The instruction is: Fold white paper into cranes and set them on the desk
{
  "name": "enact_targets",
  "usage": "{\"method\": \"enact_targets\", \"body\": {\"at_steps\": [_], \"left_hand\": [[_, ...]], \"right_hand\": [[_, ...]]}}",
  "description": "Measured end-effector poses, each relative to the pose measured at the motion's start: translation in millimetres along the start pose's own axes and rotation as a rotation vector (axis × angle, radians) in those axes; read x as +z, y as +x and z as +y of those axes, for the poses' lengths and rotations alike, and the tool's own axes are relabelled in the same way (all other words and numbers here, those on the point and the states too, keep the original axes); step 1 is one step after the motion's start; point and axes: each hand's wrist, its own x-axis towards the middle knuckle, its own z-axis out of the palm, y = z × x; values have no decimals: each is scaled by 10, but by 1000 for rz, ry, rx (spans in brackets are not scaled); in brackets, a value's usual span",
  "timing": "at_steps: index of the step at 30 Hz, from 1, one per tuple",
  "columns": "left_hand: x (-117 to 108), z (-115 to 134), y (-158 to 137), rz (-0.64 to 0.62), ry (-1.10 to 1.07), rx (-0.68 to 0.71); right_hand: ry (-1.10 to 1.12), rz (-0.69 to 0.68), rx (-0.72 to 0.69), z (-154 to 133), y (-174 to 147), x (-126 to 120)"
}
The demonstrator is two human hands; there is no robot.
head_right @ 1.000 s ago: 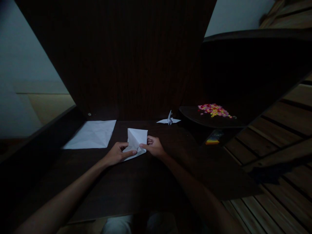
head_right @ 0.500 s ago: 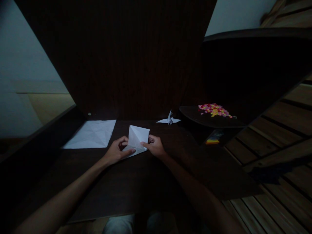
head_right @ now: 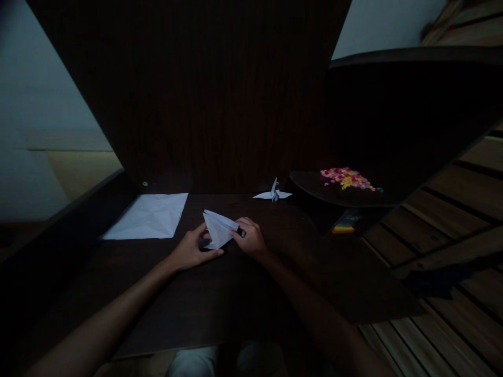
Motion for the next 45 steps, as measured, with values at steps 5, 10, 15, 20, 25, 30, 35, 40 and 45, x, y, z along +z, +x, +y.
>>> {"method": "enact_targets", "body": {"at_steps": [5,10,15,20,25,30,35,40,45], "left_hand": [[-63,-23,7,82,-151,12],[-111,-92,50,487,-39,-167],[-140,-108,86,576,110,-174],[-85,-200,98,315,326,-66],[-15,-279,82,106,484,-34],[-9,-237,65,83,588,-10],[-29,-145,47,63,594,-14],[-42,-113,39,16,602,6],[-18,-136,39,113,571,-18]], "right_hand": [[25,-83,-24,-20,8,-28],[29,-100,-77,8,-4,-10],[-33,-155,-140,91,-30,26],[-55,-265,-123,138,-28,17],[-145,-333,2,86,-32,-56],[-169,-315,35,75,-23,-82],[-67,-219,55,96,5,-52],[-4,-101,42,64,-6,-11],[-18,-100,110,107,-32,36]]}}
